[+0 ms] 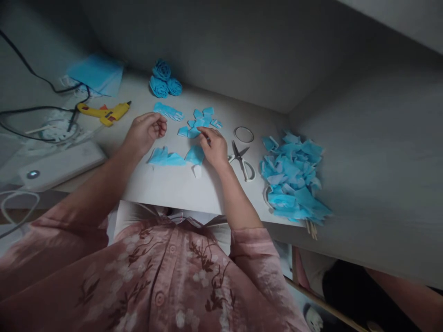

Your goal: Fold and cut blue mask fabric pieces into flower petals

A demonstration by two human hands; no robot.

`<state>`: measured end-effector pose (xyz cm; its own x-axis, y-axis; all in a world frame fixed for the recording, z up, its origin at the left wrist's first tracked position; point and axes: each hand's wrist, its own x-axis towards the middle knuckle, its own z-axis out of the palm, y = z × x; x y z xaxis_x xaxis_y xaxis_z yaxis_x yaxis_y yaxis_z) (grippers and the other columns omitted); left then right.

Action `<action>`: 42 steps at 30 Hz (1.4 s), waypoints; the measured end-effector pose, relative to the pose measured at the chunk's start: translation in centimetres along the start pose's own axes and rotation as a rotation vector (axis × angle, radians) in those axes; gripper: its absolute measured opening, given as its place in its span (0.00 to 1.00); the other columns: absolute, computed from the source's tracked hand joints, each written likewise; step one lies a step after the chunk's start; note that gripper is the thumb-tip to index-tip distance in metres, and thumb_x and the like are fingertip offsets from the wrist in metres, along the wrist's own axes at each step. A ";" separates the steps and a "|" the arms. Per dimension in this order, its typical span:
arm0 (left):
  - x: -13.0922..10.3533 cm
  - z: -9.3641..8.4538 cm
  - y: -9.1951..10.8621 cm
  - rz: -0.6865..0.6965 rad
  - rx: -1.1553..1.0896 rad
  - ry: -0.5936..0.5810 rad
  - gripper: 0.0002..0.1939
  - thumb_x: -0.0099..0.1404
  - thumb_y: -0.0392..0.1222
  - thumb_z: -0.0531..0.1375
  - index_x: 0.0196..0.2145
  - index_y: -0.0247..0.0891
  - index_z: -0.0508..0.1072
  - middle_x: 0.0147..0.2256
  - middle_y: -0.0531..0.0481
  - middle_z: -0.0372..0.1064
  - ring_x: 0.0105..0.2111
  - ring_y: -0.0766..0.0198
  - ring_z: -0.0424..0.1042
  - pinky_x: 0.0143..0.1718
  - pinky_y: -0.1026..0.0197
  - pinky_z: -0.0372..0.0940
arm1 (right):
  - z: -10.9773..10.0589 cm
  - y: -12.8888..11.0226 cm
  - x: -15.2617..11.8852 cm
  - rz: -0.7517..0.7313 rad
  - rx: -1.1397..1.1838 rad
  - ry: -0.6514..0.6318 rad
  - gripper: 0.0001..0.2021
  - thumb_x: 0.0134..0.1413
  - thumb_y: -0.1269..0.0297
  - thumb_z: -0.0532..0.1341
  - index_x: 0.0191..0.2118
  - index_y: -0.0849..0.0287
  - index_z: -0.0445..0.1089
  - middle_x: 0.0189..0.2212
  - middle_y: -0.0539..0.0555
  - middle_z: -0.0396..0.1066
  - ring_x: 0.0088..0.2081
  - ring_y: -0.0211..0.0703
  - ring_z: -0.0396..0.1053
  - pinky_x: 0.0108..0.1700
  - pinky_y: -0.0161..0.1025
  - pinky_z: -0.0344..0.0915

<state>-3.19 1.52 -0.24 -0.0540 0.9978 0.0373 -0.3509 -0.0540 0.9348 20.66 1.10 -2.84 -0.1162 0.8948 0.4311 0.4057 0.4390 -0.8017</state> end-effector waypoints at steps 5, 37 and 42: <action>0.3 -0.2 -0.2 0.027 0.042 0.024 0.20 0.72 0.51 0.62 0.27 0.36 0.73 0.24 0.50 0.69 0.23 0.69 0.66 0.27 0.64 0.59 | 1.3 -1.2 -0.6 -0.143 -0.120 -0.119 0.14 0.67 0.57 0.59 0.46 0.52 0.82 0.41 0.55 0.82 0.45 0.51 0.75 0.55 0.48 0.67; -9.2 -2.9 0.9 0.061 0.791 -0.046 0.10 0.61 0.48 0.66 0.36 0.40 0.81 0.28 0.53 0.75 0.28 0.65 0.70 0.32 0.62 0.59 | 4.4 -8.1 -1.7 0.281 0.223 -0.411 0.17 0.51 0.47 0.62 0.28 0.57 0.69 0.25 0.46 0.59 0.31 0.36 0.55 0.37 0.38 0.53; -9.5 -2.1 1.1 0.076 0.850 -0.062 0.08 0.60 0.45 0.66 0.36 0.40 0.81 0.26 0.54 0.73 0.27 0.66 0.67 0.30 0.61 0.56 | 4.2 -8.1 -2.3 0.310 0.270 -0.417 0.15 0.51 0.49 0.63 0.29 0.57 0.69 0.26 0.46 0.60 0.31 0.37 0.56 0.38 0.38 0.55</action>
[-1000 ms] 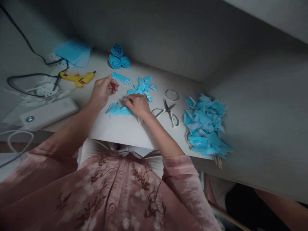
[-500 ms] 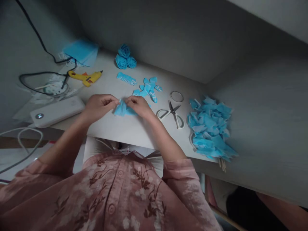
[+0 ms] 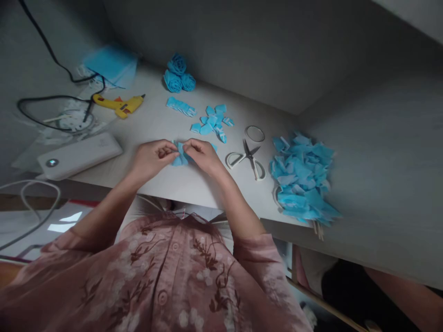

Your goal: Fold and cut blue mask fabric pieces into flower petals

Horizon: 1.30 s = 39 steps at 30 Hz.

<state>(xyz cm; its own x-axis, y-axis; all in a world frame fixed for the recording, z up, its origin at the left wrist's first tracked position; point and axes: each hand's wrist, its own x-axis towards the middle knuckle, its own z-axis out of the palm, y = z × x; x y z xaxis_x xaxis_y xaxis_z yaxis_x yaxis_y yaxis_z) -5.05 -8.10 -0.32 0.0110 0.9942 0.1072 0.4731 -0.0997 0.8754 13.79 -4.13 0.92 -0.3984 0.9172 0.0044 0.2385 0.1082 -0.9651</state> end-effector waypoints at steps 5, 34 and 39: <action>0.0 0.5 -0.3 0.033 0.012 0.030 0.08 0.62 0.45 0.63 0.35 0.40 0.79 0.27 0.53 0.74 0.28 0.65 0.68 0.31 0.61 0.57 | 0.1 0.1 -0.5 -0.038 0.017 0.000 0.17 0.57 0.47 0.63 0.29 0.56 0.68 0.27 0.48 0.63 0.33 0.38 0.59 0.39 0.39 0.56; 0.6 -0.1 0.0 0.166 0.012 0.130 0.12 0.63 0.45 0.66 0.43 0.40 0.80 0.39 0.49 0.77 0.37 0.62 0.73 0.43 0.60 0.68 | -0.6 0.5 -1.5 -0.106 -0.093 0.059 0.14 0.60 0.50 0.61 0.34 0.57 0.70 0.27 0.47 0.63 0.32 0.38 0.59 0.41 0.40 0.58; 1.1 0.2 -0.1 0.155 0.022 0.042 0.07 0.62 0.43 0.65 0.39 0.41 0.78 0.47 0.46 0.78 0.47 0.57 0.75 0.53 0.57 0.68 | -0.7 0.4 -1.5 -0.089 -0.055 0.067 0.16 0.58 0.47 0.63 0.33 0.56 0.70 0.27 0.47 0.64 0.32 0.38 0.59 0.40 0.39 0.59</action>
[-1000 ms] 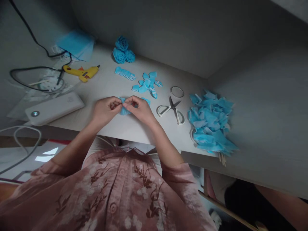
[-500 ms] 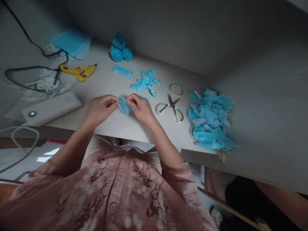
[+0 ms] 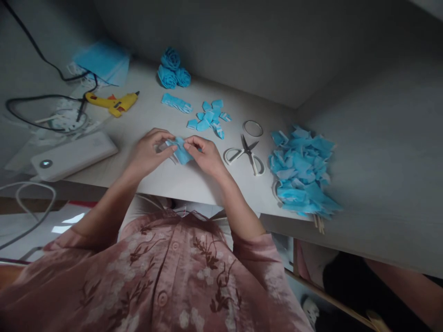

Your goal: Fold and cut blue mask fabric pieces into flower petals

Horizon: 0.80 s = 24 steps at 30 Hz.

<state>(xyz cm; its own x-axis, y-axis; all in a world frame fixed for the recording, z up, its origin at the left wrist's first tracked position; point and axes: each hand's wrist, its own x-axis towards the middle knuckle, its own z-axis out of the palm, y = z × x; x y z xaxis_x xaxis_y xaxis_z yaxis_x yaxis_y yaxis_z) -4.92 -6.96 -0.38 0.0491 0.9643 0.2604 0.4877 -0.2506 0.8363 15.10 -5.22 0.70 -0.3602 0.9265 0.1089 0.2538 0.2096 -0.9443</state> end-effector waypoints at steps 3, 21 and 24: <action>0.0 0.1 -0.1 -0.036 -0.048 -0.008 0.04 0.63 0.42 0.62 0.34 0.41 0.75 0.43 0.47 0.78 0.46 0.58 0.75 0.52 0.57 0.68 | -0.1 0.1 0.0 0.000 0.031 0.011 0.16 0.57 0.47 0.64 0.33 0.57 0.70 0.27 0.48 0.64 0.32 0.38 0.59 0.40 0.39 0.60; 0.4 0.3 -0.5 -0.181 -0.344 -0.100 0.06 0.58 0.45 0.61 0.32 0.42 0.73 0.28 0.52 0.71 0.29 0.63 0.71 0.31 0.62 0.67 | -1.1 -0.3 0.1 0.029 0.003 -0.008 0.22 0.59 0.41 0.64 0.39 0.57 0.79 0.36 0.53 0.77 0.40 0.44 0.69 0.47 0.42 0.64; 0.5 0.4 -0.6 -0.157 -0.310 -0.128 0.07 0.59 0.46 0.61 0.33 0.41 0.73 0.29 0.52 0.72 0.30 0.63 0.71 0.33 0.62 0.67 | -0.8 -0.6 0.3 0.000 -0.057 -0.018 0.16 0.58 0.47 0.65 0.33 0.57 0.75 0.30 0.50 0.71 0.35 0.40 0.64 0.42 0.40 0.62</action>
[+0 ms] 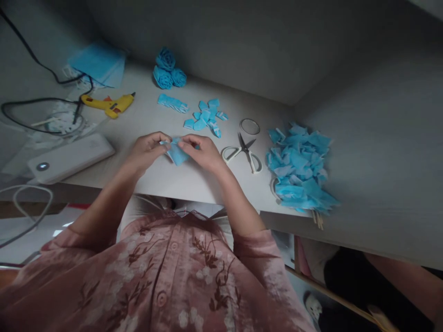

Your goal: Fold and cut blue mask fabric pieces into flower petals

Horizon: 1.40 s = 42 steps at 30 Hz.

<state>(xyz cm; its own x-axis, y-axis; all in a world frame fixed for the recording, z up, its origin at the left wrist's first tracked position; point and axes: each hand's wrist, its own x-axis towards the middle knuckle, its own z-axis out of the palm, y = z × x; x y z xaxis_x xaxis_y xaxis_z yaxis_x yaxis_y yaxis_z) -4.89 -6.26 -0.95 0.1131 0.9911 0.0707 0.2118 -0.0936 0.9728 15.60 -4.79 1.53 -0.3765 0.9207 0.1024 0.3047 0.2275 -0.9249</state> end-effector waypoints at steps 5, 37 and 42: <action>-0.5 -0.1 0.8 0.086 0.062 0.198 0.06 0.63 0.44 0.60 0.37 0.42 0.74 0.38 0.49 0.77 0.39 0.61 0.75 0.44 0.60 0.70 | 0.6 -0.2 0.0 0.002 -0.016 0.145 0.12 0.57 0.56 0.62 0.27 0.56 0.68 0.24 0.47 0.61 0.30 0.37 0.58 0.38 0.39 0.59; -1.0 2.9 1.1 0.032 -0.009 0.311 0.05 0.57 0.32 0.61 0.25 0.39 0.75 0.25 0.56 0.73 0.27 0.68 0.66 0.32 0.65 0.61 | 3.8 0.3 -1.3 -0.007 0.004 0.355 0.08 0.56 0.59 0.64 0.31 0.56 0.76 0.26 0.47 0.75 0.31 0.37 0.69 0.38 0.36 0.65; -1.0 2.7 1.1 0.025 0.004 0.313 0.05 0.58 0.33 0.61 0.26 0.38 0.76 0.25 0.55 0.74 0.28 0.68 0.67 0.33 0.65 0.62 | 4.0 0.5 -1.1 -0.003 0.094 0.386 0.08 0.55 0.59 0.65 0.31 0.57 0.77 0.26 0.47 0.75 0.30 0.36 0.68 0.37 0.37 0.65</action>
<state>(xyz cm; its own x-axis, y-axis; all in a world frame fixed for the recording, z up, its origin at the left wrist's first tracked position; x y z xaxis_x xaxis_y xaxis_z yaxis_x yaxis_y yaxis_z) -2.14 -7.59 -0.50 -0.1863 0.9695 0.1594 0.2167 -0.1177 0.9691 12.67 -6.99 -0.49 -0.0152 0.9756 0.2190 0.2155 0.2171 -0.9521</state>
